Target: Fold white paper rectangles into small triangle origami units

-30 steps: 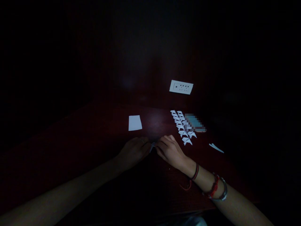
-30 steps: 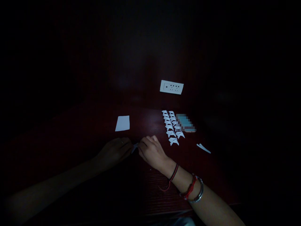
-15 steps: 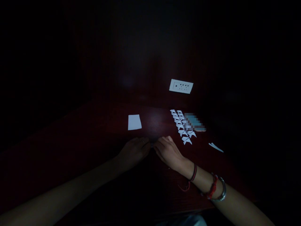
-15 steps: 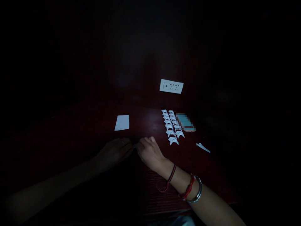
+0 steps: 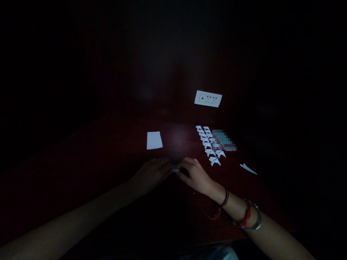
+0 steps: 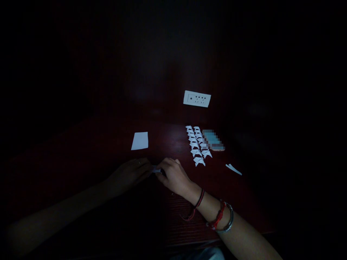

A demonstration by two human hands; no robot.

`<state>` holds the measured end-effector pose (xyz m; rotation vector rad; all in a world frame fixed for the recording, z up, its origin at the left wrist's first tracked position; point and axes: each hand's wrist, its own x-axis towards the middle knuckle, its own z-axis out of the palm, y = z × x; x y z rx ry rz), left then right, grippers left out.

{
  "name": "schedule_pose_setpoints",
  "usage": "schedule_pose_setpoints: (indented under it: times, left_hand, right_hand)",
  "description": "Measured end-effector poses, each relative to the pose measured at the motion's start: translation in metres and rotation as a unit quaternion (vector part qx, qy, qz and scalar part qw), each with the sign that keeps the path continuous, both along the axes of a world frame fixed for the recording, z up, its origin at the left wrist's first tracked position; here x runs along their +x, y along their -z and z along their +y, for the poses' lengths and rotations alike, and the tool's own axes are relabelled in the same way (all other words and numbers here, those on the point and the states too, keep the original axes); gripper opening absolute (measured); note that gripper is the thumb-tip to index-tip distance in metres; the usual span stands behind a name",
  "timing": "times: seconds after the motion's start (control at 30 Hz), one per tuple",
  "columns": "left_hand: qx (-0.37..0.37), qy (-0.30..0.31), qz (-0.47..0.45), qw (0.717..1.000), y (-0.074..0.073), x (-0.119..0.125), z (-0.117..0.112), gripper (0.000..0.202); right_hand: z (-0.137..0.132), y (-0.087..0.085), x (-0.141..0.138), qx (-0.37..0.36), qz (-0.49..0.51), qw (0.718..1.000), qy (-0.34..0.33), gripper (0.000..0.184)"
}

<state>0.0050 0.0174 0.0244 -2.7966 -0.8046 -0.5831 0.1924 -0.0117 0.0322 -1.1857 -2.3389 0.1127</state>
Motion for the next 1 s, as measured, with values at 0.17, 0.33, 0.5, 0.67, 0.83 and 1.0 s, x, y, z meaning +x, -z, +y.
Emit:
schedule_pose_setpoints:
  times: [0.17,0.33,0.5,0.67,0.83,1.0]
  left_hand:
    - [-0.104,-0.038,-0.101,0.989,-0.009,-0.015,0.01,0.021]
    - [-0.083,-0.091,-0.128,0.984,-0.009,-0.027,0.022,0.023]
    - [-0.072,-0.087,-0.114,0.987,-0.001,-0.029,0.026,0.023]
    - [-0.065,-0.095,-0.122,0.986,0.002,-0.03,0.028,0.021]
    - [-0.067,-0.083,-0.115,0.988,0.003,-0.031,0.028,0.021]
    - [-0.069,-0.079,-0.109,0.988,0.005,-0.03,0.026,0.02]
  right_hand:
    - [0.006,-0.001,0.008,-0.047,0.066,0.996,-0.036,0.032]
    - [0.018,0.002,0.003,-0.068,0.017,0.997,-0.041,0.048]
    - [0.026,-0.004,-0.007,-0.06,-0.006,0.997,-0.057,0.036]
    - [0.024,-0.019,-0.001,-0.053,-0.028,0.998,-0.002,0.047]
    - [0.025,-0.018,0.006,-0.092,-0.082,0.992,0.016,0.059]
    - [0.028,-0.013,0.003,-0.101,-0.088,0.991,0.03,0.031]
